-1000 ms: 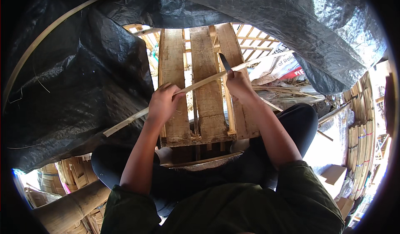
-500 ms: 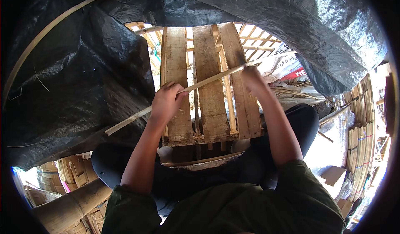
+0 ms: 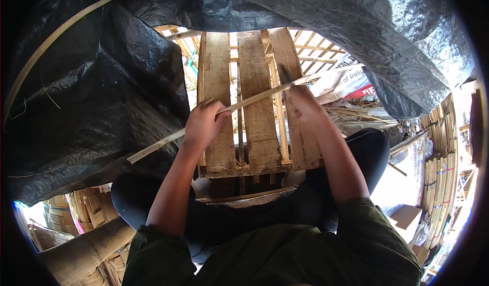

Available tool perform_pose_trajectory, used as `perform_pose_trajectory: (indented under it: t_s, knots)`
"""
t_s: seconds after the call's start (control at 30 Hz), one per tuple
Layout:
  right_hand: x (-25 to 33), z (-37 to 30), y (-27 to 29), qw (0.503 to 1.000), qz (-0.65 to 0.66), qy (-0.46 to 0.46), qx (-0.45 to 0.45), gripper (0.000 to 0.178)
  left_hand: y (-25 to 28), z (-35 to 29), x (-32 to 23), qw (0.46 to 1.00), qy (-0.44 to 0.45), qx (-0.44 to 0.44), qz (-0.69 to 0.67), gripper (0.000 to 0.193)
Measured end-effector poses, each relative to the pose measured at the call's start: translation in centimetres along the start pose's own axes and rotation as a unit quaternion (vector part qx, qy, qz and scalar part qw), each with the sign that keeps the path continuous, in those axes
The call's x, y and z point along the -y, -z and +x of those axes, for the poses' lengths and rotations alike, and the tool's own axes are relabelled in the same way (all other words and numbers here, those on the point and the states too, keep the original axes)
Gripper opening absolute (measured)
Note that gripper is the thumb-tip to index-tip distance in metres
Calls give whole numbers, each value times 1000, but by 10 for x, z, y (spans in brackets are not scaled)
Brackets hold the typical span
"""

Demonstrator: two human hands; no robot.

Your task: Shaving a thin strip of wood using a small knife.

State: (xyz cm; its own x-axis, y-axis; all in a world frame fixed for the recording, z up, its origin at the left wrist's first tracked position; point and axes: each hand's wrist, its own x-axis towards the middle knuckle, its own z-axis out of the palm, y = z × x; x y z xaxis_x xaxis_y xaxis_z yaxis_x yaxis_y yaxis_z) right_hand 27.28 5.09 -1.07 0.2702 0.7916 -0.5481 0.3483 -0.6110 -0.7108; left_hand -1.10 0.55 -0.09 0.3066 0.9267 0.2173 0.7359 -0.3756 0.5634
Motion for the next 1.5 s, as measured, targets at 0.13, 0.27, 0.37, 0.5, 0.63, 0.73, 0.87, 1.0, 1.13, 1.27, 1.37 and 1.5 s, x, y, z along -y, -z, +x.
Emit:
perform_pose_trajectory:
  t_s: [0.13,0.27,0.37,0.5,0.63,0.73,0.87,1.0,1.13,1.27,1.37,1.5]
  knots:
    - [-31,12,-17,983,-61,128,-118,44,-5,6,-7,1000,-10,-2,-7,22]
    - [-13,3,-10,993,-4,105,-51,36,-3,1,0,1000,0,3,4,21]
    - [1,-15,6,985,171,-3,-24,26,-4,2,-1,1000,-1,2,-1,21]
    - [-11,-13,2,999,23,30,-8,23,-6,6,0,1000,-17,0,-5,21]
    - [2,-19,19,980,185,55,-49,25,-6,5,0,1000,-6,0,-9,21]
    - [-4,-35,-11,996,47,2,-74,32,-7,5,2,1000,-22,-8,-8,22]
    - [-3,-18,5,996,84,14,15,31,-4,4,1,1000,-6,-1,1,22]
    - [-19,-7,5,995,85,43,-8,20,-8,7,-1,1000,-20,-10,-1,22]
    - [16,-61,-21,993,22,4,116,21,-7,3,2,1000,-16,-9,-4,21]
    - [15,-41,7,991,122,54,-22,25,-5,2,2,1000,-16,-7,-4,20]
    - [-14,-24,-15,996,14,81,-35,30,-6,6,1,999,-31,2,-11,19]
    - [-5,-38,-26,997,-4,74,22,32,-6,6,10,999,-1,22,-25,18]
